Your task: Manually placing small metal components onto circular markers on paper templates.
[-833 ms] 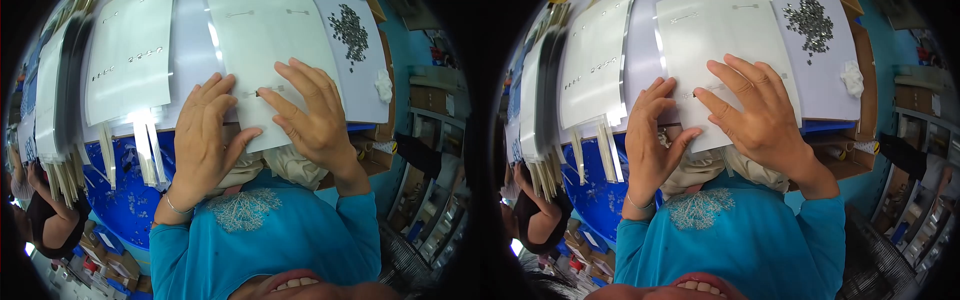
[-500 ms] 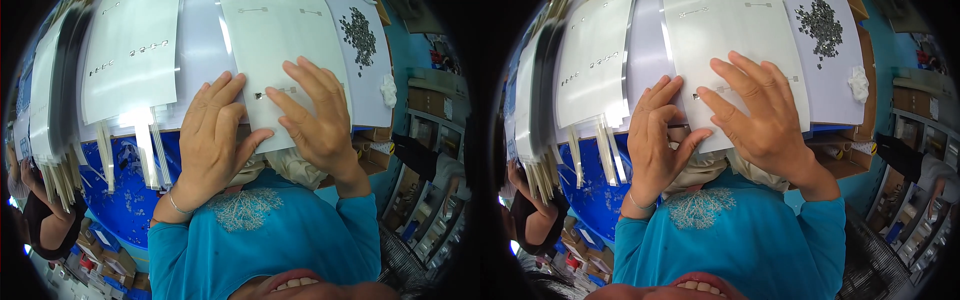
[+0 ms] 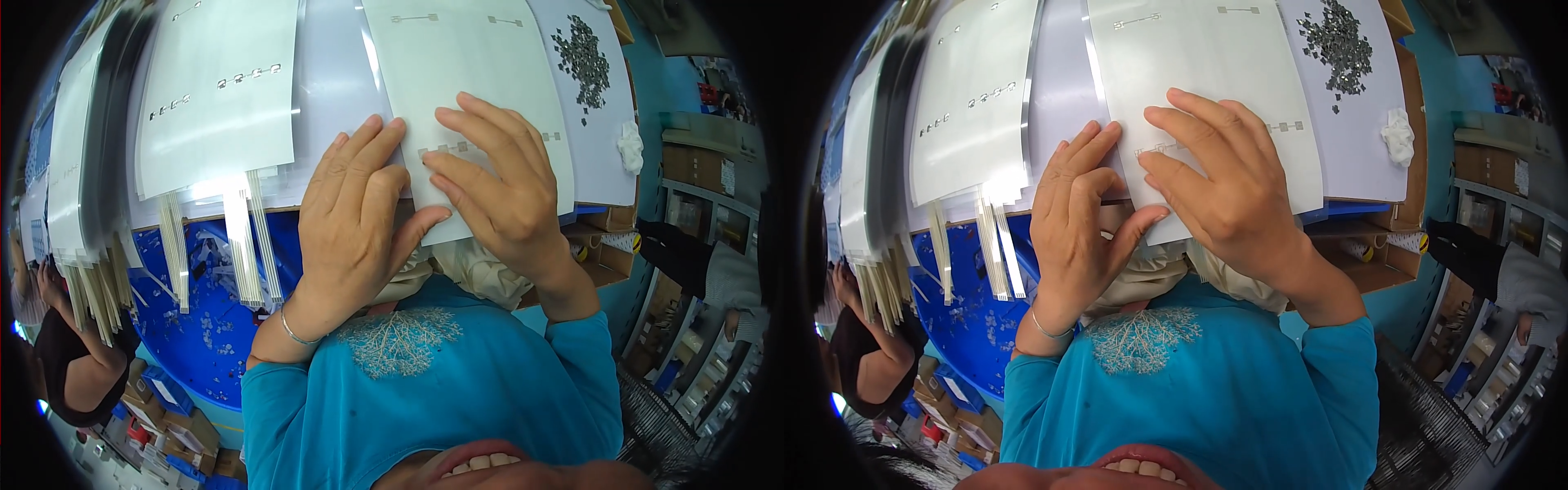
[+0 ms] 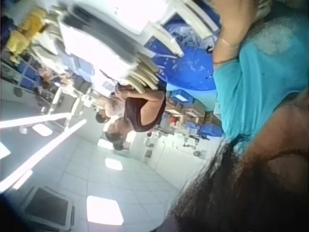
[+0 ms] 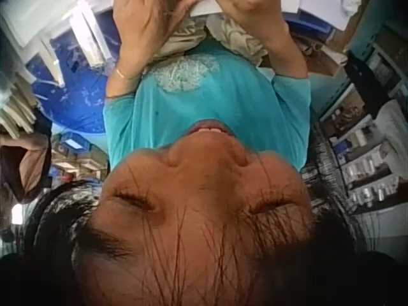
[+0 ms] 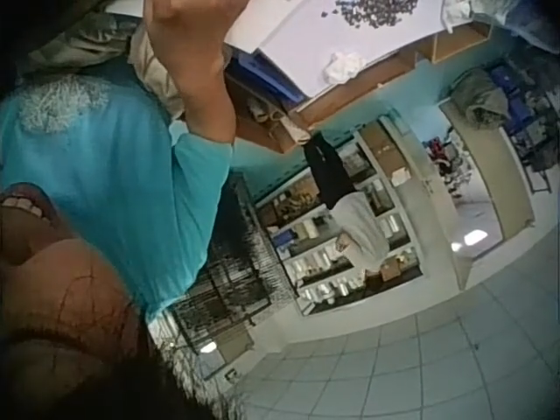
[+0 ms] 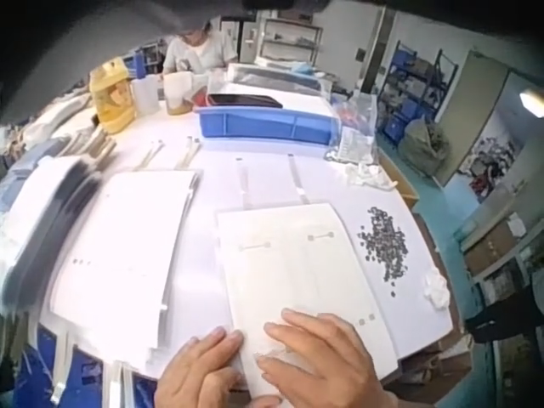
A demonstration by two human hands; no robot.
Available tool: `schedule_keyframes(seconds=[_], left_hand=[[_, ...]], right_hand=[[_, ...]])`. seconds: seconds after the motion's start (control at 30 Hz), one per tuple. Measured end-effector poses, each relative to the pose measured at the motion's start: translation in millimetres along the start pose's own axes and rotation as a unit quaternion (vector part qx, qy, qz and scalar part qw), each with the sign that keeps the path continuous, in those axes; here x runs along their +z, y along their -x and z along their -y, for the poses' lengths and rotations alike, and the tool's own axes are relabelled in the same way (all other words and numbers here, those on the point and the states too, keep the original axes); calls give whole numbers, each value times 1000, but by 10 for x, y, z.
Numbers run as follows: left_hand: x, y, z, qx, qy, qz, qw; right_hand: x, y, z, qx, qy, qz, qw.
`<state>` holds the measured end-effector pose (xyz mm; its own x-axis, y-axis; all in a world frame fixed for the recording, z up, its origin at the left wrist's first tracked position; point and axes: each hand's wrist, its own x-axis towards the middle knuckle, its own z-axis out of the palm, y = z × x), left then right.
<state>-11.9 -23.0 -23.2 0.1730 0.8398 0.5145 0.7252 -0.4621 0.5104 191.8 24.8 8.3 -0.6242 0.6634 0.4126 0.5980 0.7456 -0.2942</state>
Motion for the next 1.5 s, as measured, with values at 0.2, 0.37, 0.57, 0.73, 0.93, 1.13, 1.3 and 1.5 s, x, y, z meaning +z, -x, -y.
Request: schedule_keyframes(seconds=[0.2, 0.37, 0.57, 0.73, 0.93, 1.13, 1.3, 1.5], left_hand=[[1, 8, -12, 2, -2, -11, 1000], [0, 4, -3, 0, 5, -6, 1000], [-7, 7, -6, 1, -3, -3, 1000], [4, 13, -19, -1, -2, -3, 1000], [-4, -16, -12, -1, -6, -3, 1000], [2, 13, -4, 1, -6, -3, 1000], [-18, -6, -18, -3, -7, 6, 1000], [-26, 2, -10, -4, -13, 6, 1000]], right_hand=[[36, -115, 79, 3, 11, -68, 998], [-84, 1, 101, 113, -112, -15, 987], [-32, 156, 38, 70, -83, -61, 992], [-117, 189, 129, 9, 26, -21, 999], [-107, 189, -58, -27, 29, -16, 999], [-60, 93, -63, -23, 47, -5, 999], [-90, 70, -134, -43, 33, 31, 998], [-103, 41, -87, -8, -39, 88, 995]])
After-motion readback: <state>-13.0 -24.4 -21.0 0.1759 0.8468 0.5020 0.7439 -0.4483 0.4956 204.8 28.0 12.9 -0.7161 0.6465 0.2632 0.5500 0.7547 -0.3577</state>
